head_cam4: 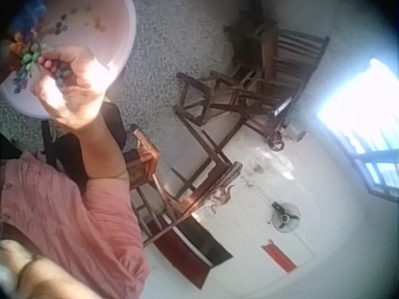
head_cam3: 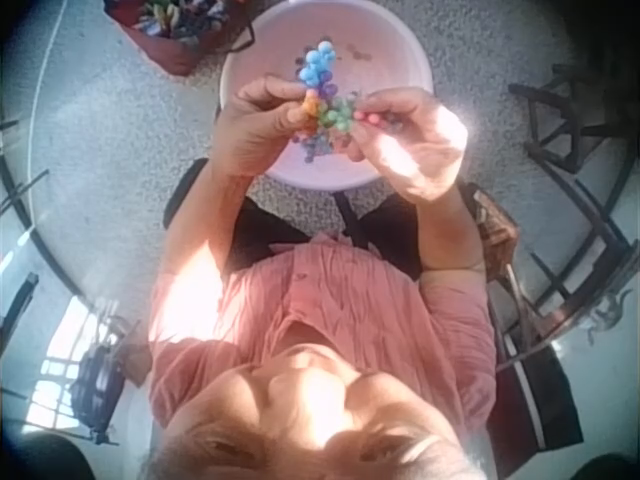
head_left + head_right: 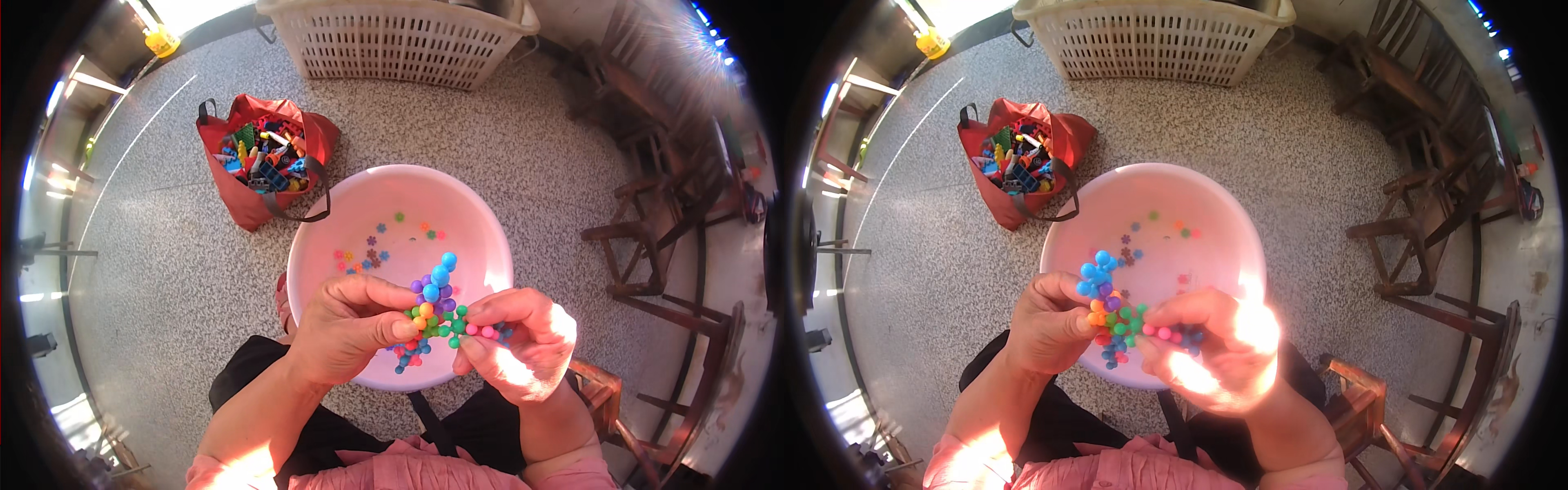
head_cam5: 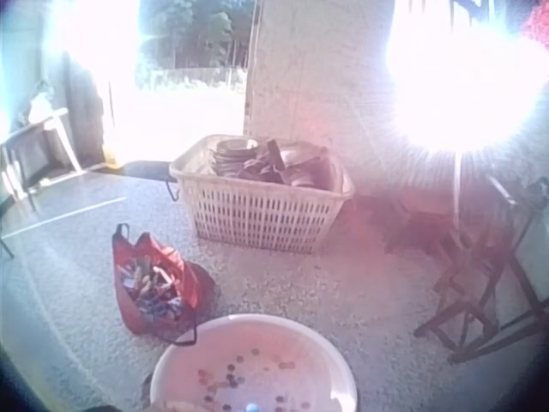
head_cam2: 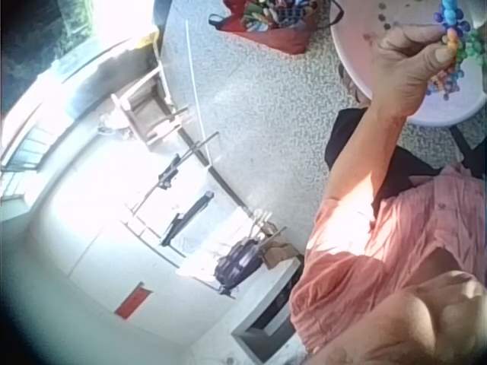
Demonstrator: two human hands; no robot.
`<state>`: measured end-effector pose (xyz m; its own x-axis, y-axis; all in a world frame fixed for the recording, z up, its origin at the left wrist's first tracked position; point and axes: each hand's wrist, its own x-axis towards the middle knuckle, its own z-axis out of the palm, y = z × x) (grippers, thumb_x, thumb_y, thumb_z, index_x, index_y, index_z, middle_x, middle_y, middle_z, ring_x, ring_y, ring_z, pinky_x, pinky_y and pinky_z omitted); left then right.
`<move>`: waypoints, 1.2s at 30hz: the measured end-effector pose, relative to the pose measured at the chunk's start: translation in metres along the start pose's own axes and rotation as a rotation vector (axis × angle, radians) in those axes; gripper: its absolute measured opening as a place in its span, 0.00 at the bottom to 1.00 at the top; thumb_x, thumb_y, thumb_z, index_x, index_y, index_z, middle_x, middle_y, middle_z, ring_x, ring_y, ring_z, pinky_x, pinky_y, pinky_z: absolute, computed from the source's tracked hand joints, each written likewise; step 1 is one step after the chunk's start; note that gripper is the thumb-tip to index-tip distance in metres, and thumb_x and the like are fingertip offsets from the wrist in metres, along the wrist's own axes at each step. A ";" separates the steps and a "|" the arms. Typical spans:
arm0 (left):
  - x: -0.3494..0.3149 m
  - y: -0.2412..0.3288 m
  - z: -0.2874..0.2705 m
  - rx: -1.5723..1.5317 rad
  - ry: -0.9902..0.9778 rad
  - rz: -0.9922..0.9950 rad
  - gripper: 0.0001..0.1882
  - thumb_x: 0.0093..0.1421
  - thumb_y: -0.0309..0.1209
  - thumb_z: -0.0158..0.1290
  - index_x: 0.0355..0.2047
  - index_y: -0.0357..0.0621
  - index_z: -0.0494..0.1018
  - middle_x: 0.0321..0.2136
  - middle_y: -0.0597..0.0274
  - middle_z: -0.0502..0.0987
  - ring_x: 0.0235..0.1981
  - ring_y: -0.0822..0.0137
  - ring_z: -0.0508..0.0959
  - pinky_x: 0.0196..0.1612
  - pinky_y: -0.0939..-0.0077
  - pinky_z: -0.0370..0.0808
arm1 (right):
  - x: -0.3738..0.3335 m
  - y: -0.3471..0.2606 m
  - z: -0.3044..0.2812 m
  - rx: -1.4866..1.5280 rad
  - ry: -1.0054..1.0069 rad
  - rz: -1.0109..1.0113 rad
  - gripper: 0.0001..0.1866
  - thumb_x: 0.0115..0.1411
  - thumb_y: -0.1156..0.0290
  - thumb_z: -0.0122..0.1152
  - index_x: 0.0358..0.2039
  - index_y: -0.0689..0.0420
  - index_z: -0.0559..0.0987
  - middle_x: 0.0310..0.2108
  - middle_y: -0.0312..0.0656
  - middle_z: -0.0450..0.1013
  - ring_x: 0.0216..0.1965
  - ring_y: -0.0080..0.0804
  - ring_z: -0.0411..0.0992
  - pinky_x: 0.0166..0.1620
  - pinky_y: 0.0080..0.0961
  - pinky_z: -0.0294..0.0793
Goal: The recorder connects plastic flower-shaped blocks into a larger structure.
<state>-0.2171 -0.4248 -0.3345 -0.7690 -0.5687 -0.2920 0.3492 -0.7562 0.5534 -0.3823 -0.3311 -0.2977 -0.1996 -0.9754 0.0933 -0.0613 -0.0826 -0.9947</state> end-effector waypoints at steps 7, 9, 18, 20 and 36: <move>-0.001 0.002 0.004 0.104 0.018 0.050 0.09 0.47 0.18 0.56 0.31 0.34 0.73 0.30 0.53 0.76 0.30 0.69 0.76 0.32 0.79 0.75 | 0.000 0.001 0.003 -0.033 -0.006 0.024 0.07 0.48 0.86 0.53 0.30 0.67 0.68 0.24 0.47 0.69 0.20 0.27 0.72 0.23 0.19 0.72; -0.001 0.003 0.004 0.164 0.014 0.066 0.09 0.47 0.18 0.56 0.31 0.34 0.73 0.30 0.53 0.76 0.30 0.69 0.76 0.32 0.79 0.75 | -0.001 0.002 0.003 -0.025 -0.013 0.034 0.06 0.49 0.86 0.52 0.29 0.68 0.68 0.22 0.46 0.69 0.19 0.27 0.71 0.23 0.19 0.72; 0.002 0.002 0.005 0.297 -0.009 0.178 0.11 0.47 0.18 0.56 0.33 0.33 0.74 0.30 0.54 0.76 0.30 0.70 0.76 0.33 0.81 0.74 | 0.001 -0.005 0.006 0.179 0.036 0.346 0.02 0.51 0.83 0.53 0.27 0.67 0.70 0.20 0.46 0.70 0.18 0.26 0.71 0.21 0.17 0.71; 0.002 0.004 0.005 0.325 0.000 0.143 0.11 0.47 0.19 0.56 0.33 0.33 0.74 0.30 0.54 0.76 0.30 0.71 0.76 0.33 0.82 0.74 | 0.001 -0.005 0.006 0.171 0.039 0.359 0.02 0.51 0.83 0.53 0.27 0.67 0.70 0.20 0.46 0.70 0.18 0.26 0.71 0.21 0.17 0.71; 0.003 -0.009 0.001 0.331 0.071 0.152 0.09 0.48 0.20 0.56 0.32 0.34 0.74 0.29 0.57 0.77 0.30 0.74 0.75 0.34 0.84 0.73 | 0.001 0.002 0.010 0.107 0.075 0.347 0.03 0.52 0.84 0.53 0.28 0.67 0.69 0.24 0.45 0.70 0.18 0.25 0.71 0.21 0.17 0.71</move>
<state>-0.2229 -0.4194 -0.3400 -0.6785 -0.6963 -0.2340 0.2558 -0.5226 0.8133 -0.3727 -0.3343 -0.2997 -0.2617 -0.9318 -0.2517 0.1249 0.2259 -0.9661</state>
